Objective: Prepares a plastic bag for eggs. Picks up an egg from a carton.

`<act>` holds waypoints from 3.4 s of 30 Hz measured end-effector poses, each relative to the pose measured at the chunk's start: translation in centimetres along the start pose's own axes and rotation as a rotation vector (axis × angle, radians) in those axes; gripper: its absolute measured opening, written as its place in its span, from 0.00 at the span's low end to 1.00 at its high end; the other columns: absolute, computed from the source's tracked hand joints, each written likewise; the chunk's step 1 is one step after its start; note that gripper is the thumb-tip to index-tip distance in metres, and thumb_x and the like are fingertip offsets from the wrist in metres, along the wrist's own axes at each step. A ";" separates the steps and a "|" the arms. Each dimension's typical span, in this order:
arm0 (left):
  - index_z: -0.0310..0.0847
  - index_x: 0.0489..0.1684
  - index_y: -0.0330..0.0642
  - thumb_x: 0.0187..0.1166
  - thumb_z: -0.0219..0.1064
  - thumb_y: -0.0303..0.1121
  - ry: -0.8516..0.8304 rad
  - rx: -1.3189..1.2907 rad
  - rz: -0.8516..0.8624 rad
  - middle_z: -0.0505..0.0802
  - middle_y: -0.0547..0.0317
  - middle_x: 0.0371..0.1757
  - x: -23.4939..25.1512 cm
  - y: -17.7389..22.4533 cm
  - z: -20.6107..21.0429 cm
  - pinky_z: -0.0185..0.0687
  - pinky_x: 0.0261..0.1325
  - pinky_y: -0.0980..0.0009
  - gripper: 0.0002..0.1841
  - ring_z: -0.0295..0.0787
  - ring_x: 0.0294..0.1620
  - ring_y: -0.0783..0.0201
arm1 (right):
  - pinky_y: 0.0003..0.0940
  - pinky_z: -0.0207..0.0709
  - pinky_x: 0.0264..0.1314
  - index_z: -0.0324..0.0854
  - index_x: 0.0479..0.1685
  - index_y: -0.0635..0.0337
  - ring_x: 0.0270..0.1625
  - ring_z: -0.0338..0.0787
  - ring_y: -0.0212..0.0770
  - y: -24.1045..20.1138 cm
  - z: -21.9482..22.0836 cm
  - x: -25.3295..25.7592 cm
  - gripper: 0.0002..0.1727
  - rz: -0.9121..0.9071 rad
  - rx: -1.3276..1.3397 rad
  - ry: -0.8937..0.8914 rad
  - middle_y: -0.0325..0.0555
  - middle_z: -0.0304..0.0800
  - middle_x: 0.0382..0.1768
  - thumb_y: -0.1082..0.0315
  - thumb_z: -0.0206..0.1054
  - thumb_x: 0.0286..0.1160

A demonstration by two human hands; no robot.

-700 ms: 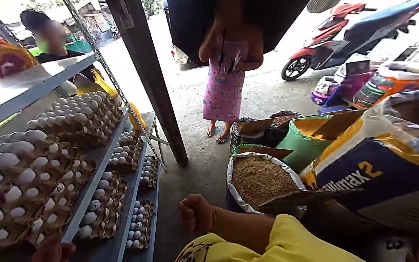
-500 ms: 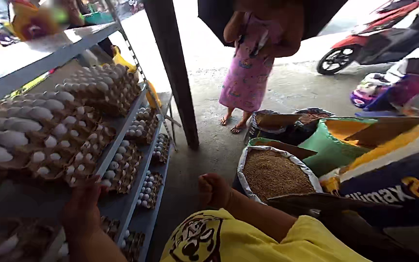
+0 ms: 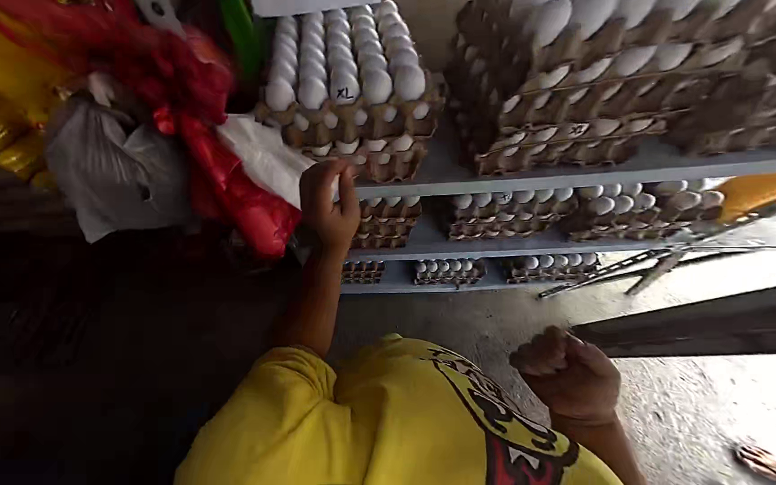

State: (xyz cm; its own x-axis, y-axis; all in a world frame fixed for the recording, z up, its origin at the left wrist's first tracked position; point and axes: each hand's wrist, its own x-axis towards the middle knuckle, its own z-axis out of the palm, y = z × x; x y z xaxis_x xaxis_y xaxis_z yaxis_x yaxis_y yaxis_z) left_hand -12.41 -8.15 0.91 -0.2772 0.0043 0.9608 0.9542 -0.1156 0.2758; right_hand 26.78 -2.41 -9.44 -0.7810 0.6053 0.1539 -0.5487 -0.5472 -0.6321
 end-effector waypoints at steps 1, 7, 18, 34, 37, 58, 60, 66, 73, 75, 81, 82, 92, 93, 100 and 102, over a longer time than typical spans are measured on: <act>0.84 0.47 0.33 0.84 0.66 0.29 -0.027 0.089 -0.004 0.91 0.48 0.45 -1.1 -1.2 -1.4 0.84 0.61 0.65 0.07 0.89 0.53 0.60 | 0.20 0.72 0.25 0.89 0.31 0.38 0.20 0.76 0.20 0.1 0.2 1.3 0.13 0.045 -0.066 -0.025 0.19 0.76 0.17 0.47 0.65 0.78; 0.84 0.71 0.47 0.79 0.67 0.27 -0.682 0.660 0.055 0.81 0.41 0.80 -4.1 -3.2 -5.9 0.62 0.77 0.28 0.20 0.68 0.85 0.32 | 0.18 0.67 0.30 0.86 0.32 0.35 0.24 0.72 0.18 1.2 2.7 8.5 0.12 0.335 -0.383 -0.205 0.16 0.74 0.21 0.52 0.58 0.81; 0.95 0.43 0.41 0.84 0.69 0.35 -0.493 0.524 0.151 0.98 0.51 0.46 1.1 -1.8 -12.3 0.71 0.79 0.46 0.09 0.93 0.59 0.51 | 0.68 0.72 0.75 0.84 0.70 0.57 0.74 0.80 0.68 7.8 14.6 24.8 0.35 -0.519 -1.597 -0.586 0.65 0.80 0.72 0.56 0.84 0.59; 0.94 0.46 0.45 0.80 0.65 0.35 -0.917 0.230 0.051 0.97 0.55 0.45 -5.4 2.9 -11.7 0.61 0.76 0.27 0.11 0.92 0.59 0.52 | 0.42 0.86 0.64 0.85 0.43 0.72 0.52 0.94 0.45 9.1 8.7 16.8 0.12 -0.650 -1.206 -0.381 0.57 0.93 0.45 0.82 0.55 0.77; 0.95 0.46 0.37 0.77 0.73 0.35 -1.157 0.087 -0.227 0.98 0.49 0.43 -6.6 3.6 -8.9 0.55 0.81 0.26 0.11 0.95 0.54 0.49 | 0.33 0.85 0.53 0.78 0.52 0.76 0.44 0.89 0.33 5.9 6.3 15.6 0.14 -0.309 -1.226 0.114 0.51 0.88 0.40 0.73 0.50 0.88; 0.86 0.46 0.33 0.78 0.70 0.20 -1.408 -0.795 -1.300 0.95 0.56 0.40 -12.4 10.8 11.2 0.90 0.50 0.68 0.05 0.92 0.40 0.68 | 0.49 0.83 0.65 0.68 0.76 0.69 0.60 0.89 0.51 -2.9 -6.5 1.9 0.28 -0.212 -1.084 1.393 0.64 0.84 0.62 0.57 0.59 0.88; 0.86 0.41 0.33 0.71 0.75 0.20 -1.379 -0.755 -1.279 0.93 0.57 0.37 -13.0 12.1 12.2 0.90 0.49 0.68 0.06 0.91 0.39 0.69 | 0.59 0.71 0.78 0.59 0.85 0.74 0.77 0.73 0.69 -3.0 -4.7 0.7 0.44 -0.195 -1.179 1.461 0.79 0.62 0.79 0.51 0.69 0.78; 0.80 0.52 0.34 0.70 0.78 0.23 -1.452 -0.917 -1.439 0.92 0.56 0.40 -14.7 18.0 13.1 0.90 0.46 0.68 0.16 0.90 0.38 0.67 | 0.42 0.90 0.56 0.77 0.65 0.67 0.51 0.93 0.41 0.2 -0.6 3.1 0.33 -0.171 -0.785 0.868 0.52 0.91 0.52 0.73 0.84 0.56; 0.74 0.47 0.43 0.83 0.67 0.29 -1.343 -0.988 -1.663 0.91 0.59 0.40 -14.8 16.5 12.8 0.91 0.47 0.62 0.06 0.91 0.40 0.65 | 0.34 0.86 0.46 0.85 0.43 0.65 0.37 0.88 0.30 -2.3 -3.8 -0.5 0.08 -0.342 -0.729 1.165 0.40 0.90 0.35 0.75 0.73 0.67; 0.71 0.34 0.48 0.78 0.69 0.25 -1.237 -0.959 -1.654 0.90 0.61 0.34 -14.4 14.4 12.6 0.89 0.44 0.62 0.10 0.88 0.36 0.65 | 0.35 0.84 0.45 0.83 0.45 0.66 0.38 0.86 0.33 -3.5 -5.7 -2.1 0.10 -0.344 -0.839 1.316 0.44 0.88 0.38 0.75 0.74 0.66; 0.69 0.25 0.50 0.75 0.72 0.24 -1.199 -0.901 -1.390 0.83 0.68 0.24 -13.4 13.0 11.1 0.84 0.39 0.70 0.15 0.81 0.27 0.72 | 0.76 0.61 0.79 0.78 0.78 0.58 0.78 0.73 0.71 -1.9 -1.8 2.6 0.42 -0.087 -1.627 0.851 0.66 0.78 0.73 0.61 0.86 0.56; 0.70 0.24 0.49 0.73 0.74 0.25 -1.221 -0.888 -1.298 0.81 0.70 0.22 -13.2 13.0 10.9 0.82 0.37 0.72 0.15 0.79 0.25 0.74 | 0.78 0.55 0.82 0.81 0.76 0.55 0.78 0.74 0.69 -1.1 -1.7 3.9 0.37 -0.147 -1.717 0.748 0.63 0.84 0.69 0.63 0.84 0.59; 0.85 0.42 0.37 0.72 0.80 0.35 -1.580 -0.223 -0.675 0.85 0.50 0.28 -10.7 8.8 5.0 0.81 0.34 0.52 0.12 0.81 0.27 0.53 | 0.43 0.86 0.45 0.83 0.44 0.67 0.37 0.88 0.41 -1.6 -0.6 8.2 0.10 0.339 -1.090 0.119 0.49 0.89 0.34 0.75 0.77 0.68; 0.87 0.43 0.38 0.71 0.80 0.32 -1.587 -0.166 -0.653 0.85 0.49 0.28 -11.0 8.2 4.5 0.81 0.35 0.50 0.11 0.81 0.28 0.52 | 0.38 0.85 0.45 0.82 0.42 0.65 0.36 0.87 0.36 -1.7 -0.2 8.4 0.08 0.392 -0.974 0.074 0.45 0.87 0.33 0.77 0.75 0.68; 0.89 0.42 0.38 0.72 0.77 0.32 -1.500 0.138 -0.581 0.91 0.46 0.40 -12.0 7.0 2.3 0.85 0.48 0.45 0.08 0.89 0.41 0.47 | 0.31 0.85 0.48 0.77 0.29 0.48 0.40 0.87 0.30 1.2 -1.0 9.3 0.14 0.379 -0.415 -0.069 0.34 0.87 0.35 0.80 0.72 0.64; 0.90 0.40 0.38 0.74 0.76 0.34 -1.468 0.190 -0.558 0.92 0.46 0.41 -11.9 6.9 2.2 0.86 0.49 0.45 0.08 0.90 0.42 0.47 | 0.31 0.83 0.47 0.76 0.27 0.47 0.38 0.86 0.29 1.9 -1.1 9.3 0.13 0.394 -0.355 -0.073 0.33 0.86 0.32 0.78 0.71 0.65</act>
State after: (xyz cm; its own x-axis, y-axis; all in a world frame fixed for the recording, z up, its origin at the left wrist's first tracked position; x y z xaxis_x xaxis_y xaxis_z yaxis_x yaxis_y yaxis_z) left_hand -2.28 -6.79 -8.54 -0.3457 0.9330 -0.0999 0.8046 0.3496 0.4801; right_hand 18.78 2.80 -10.02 -0.9332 0.3445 -0.1023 -0.0850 -0.4880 -0.8687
